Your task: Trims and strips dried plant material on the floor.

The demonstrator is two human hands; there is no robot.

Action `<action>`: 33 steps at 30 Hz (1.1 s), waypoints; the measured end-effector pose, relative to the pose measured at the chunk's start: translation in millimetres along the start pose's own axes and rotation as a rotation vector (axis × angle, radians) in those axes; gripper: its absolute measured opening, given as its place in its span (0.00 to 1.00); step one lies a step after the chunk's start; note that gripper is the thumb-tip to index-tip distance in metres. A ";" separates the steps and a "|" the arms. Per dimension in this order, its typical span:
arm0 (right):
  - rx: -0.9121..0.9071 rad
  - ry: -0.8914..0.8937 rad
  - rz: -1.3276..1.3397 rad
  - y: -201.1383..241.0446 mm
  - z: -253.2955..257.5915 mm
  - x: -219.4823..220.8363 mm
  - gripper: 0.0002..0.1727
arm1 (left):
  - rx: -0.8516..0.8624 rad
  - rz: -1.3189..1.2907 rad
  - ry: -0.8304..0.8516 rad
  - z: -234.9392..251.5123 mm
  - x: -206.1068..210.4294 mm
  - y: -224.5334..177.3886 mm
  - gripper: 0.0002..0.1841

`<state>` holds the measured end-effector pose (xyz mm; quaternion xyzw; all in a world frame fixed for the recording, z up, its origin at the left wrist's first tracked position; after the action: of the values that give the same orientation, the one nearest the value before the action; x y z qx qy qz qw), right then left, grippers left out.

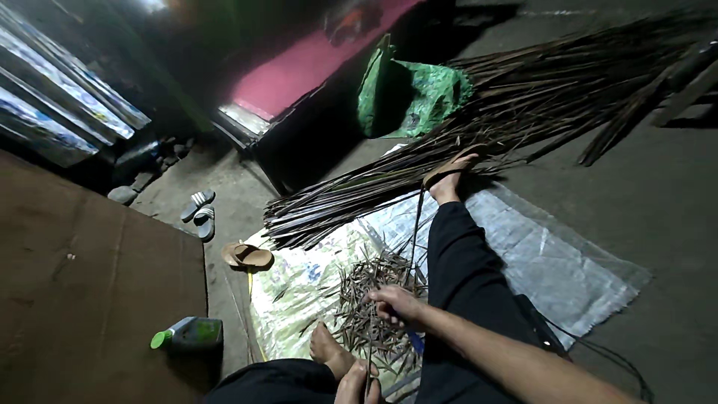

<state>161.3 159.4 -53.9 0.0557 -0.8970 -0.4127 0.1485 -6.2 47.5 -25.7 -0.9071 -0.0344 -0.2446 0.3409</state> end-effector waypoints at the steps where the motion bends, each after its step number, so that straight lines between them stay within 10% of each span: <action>1: 0.009 0.045 0.087 -0.4 -6.0 8.4 0.19 | 0.001 0.032 -0.003 2.9 2.1 -1.9 0.22; 9: -0.130 -0.230 -0.122 20.8 -2.1 -11.2 0.19 | 0.052 0.102 -0.042 8.9 2.0 -4.9 0.25; 19: -0.297 0.157 -1.077 -11.6 -29.4 55.0 0.12 | 0.080 -0.013 -0.109 13.7 -1.4 0.7 0.24; 33: -0.009 -0.167 -0.915 2.1 -2.5 -14.9 0.20 | 0.019 -0.017 -0.078 15.9 -3.8 7.3 0.25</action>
<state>176.2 162.3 -54.0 0.4119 -0.7872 -0.4427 -0.1212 -1.2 52.4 -42.1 -0.9124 -0.0580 -0.2114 0.3457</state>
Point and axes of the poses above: each hand's wrist, its own z-axis towards the middle knuckle, its own x-axis out of the palm, y = z × x, the point moved 5 cm from there along z, towards the middle knuckle, and after that the axes turned 7 degrees about z, right-handed, at the moved point
